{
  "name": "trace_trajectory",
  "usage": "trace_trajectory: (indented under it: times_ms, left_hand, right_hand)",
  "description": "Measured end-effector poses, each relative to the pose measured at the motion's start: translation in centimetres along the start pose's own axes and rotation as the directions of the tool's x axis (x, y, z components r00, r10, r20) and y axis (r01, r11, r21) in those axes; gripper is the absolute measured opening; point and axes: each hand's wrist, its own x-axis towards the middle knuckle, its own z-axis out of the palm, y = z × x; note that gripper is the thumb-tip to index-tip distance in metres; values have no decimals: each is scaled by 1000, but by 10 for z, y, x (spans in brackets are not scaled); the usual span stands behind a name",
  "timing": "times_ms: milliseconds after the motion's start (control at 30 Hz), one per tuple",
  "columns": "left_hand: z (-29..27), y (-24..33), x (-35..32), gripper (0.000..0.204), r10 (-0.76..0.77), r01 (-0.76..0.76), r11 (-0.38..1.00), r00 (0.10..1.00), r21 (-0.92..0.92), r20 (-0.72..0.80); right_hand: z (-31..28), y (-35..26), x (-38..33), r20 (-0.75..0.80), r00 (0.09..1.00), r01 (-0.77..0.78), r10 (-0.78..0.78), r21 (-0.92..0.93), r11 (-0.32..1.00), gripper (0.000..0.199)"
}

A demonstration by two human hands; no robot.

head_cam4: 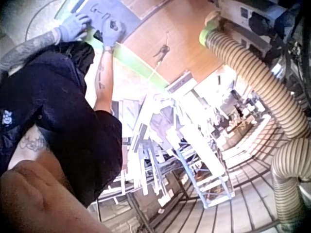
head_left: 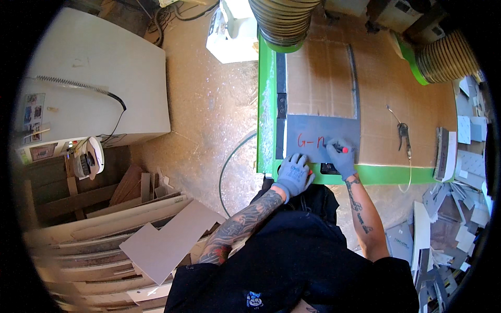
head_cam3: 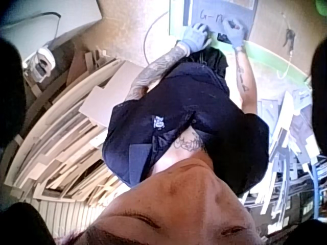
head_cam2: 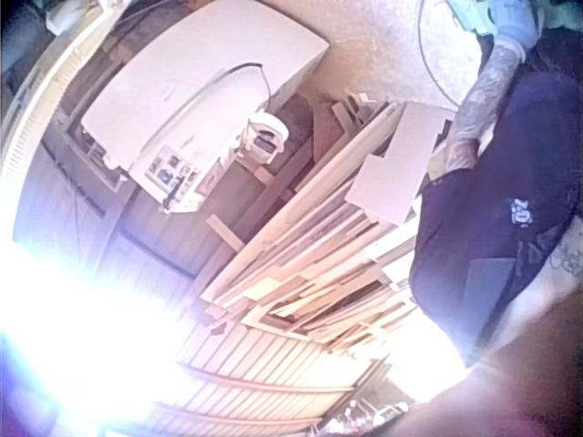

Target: The person places a grey rectangular board onto a CNC machine table and secures it. They then operate the machine's control panel using a mouse and keyboard. Afterward, they use a red marker to write on the board's surface and flip it over to mark the other side.

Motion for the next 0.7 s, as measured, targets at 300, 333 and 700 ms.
trace_trajectory:
  times_ms: [300, 333, 700]
  left_hand:
    - [-2, 3, 0, 36, -3, 3, 1000, 1000, -10, -23]
    - [-1, 2, 0, 36, -3, 3, 1000, 1000, -4, -31]
    - [2, 3, -1, 37, -6, 6, 1000, 1000, -7, -11]
  right_hand:
    - [1, -7, -3, 21, 995, -102, 101, 44, 994, 6]
    - [3, -5, -6, 16, 990, -142, 141, 101, 985, 6]
    - [-14, 15, -6, -50, 984, -164, 169, 93, 982, 3]
